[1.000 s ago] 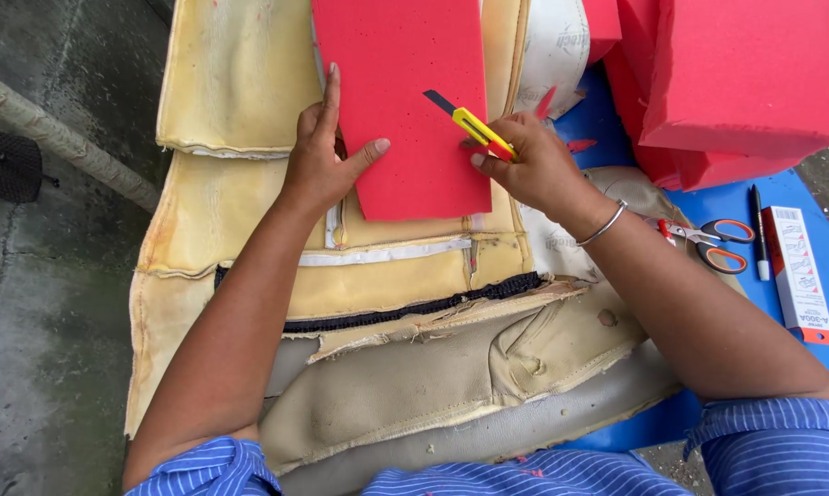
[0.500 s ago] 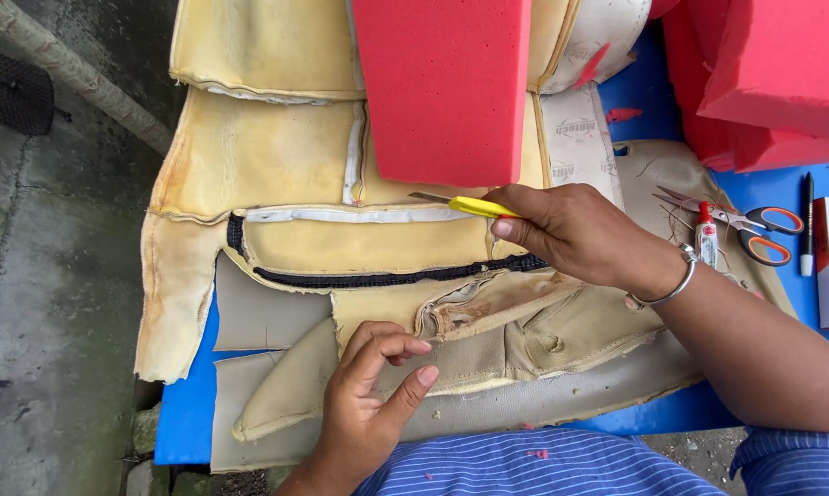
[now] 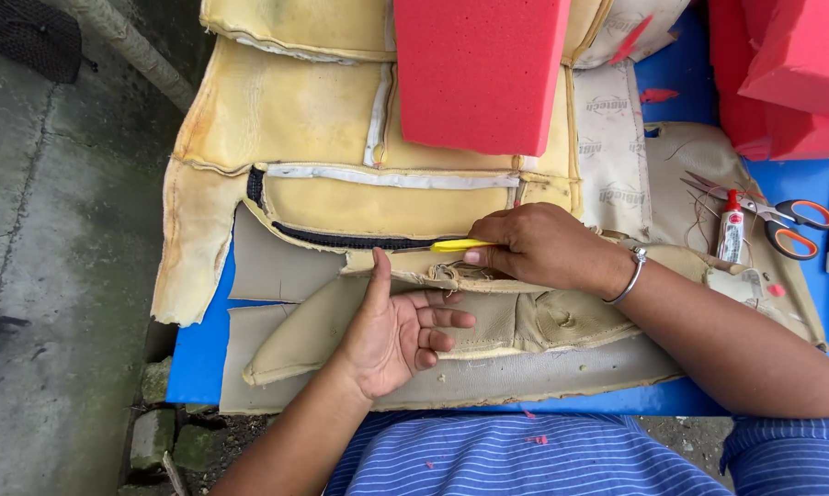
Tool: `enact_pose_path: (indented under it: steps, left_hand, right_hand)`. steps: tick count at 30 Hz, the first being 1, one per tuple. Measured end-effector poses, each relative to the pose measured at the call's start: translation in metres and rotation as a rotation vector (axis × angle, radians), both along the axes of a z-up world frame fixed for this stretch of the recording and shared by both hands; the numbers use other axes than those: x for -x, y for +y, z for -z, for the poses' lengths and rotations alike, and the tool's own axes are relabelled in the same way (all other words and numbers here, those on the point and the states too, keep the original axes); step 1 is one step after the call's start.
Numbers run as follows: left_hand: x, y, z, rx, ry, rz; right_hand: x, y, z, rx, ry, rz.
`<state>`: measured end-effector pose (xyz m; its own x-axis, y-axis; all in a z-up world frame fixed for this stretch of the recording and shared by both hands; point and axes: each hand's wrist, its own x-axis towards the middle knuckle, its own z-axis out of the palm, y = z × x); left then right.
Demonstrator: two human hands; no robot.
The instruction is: Strip old foam and leather from an upholstery piece using a utility knife
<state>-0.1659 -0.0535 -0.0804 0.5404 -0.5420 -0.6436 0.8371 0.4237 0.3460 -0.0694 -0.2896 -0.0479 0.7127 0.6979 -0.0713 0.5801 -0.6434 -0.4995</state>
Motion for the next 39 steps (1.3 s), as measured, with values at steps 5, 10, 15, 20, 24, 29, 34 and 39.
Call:
enact_pose_path:
  steps: [5,10,15,20,24,29,34,39]
  left_hand:
    - [0.008,0.001,0.011,-0.009,-0.045,-0.096]
    - [0.028,0.0,0.016,-0.1,-0.14,-0.161]
    - [0.027,0.02,0.005,-0.261,-0.33,-0.339]
    - [-0.002,0.078,-0.007,-0.49,-0.429,-0.37]
    - [-0.022,0.081,-0.016,-0.7,-0.471,-0.229]
    - [-0.026,0.095,0.035,-0.861,-0.712,-0.159]
    - [-0.002,0.073,0.041,-0.825,-0.773,-0.339]
    - [0.008,0.06,0.038,-0.875,-0.843,-0.465]
  right_hand:
    - [0.012,0.009,-0.031,-0.106,0.238,0.134]
    - [0.01,0.006,-0.029,-0.184,0.415,0.059]
    - [-0.003,-0.009,-0.003,-0.299,0.579,0.11]
    - [-0.006,-0.005,0.007,-0.211,0.427,0.089]
    - [-0.007,-0.006,0.01,-0.192,0.397,0.091]
    - [-0.007,-0.007,0.005,-0.189,0.387,0.135]
    - [-0.003,0.033,-0.052,0.114,0.021,-0.057]
    - [-0.004,0.078,-0.055,0.284,-0.354,-0.194]
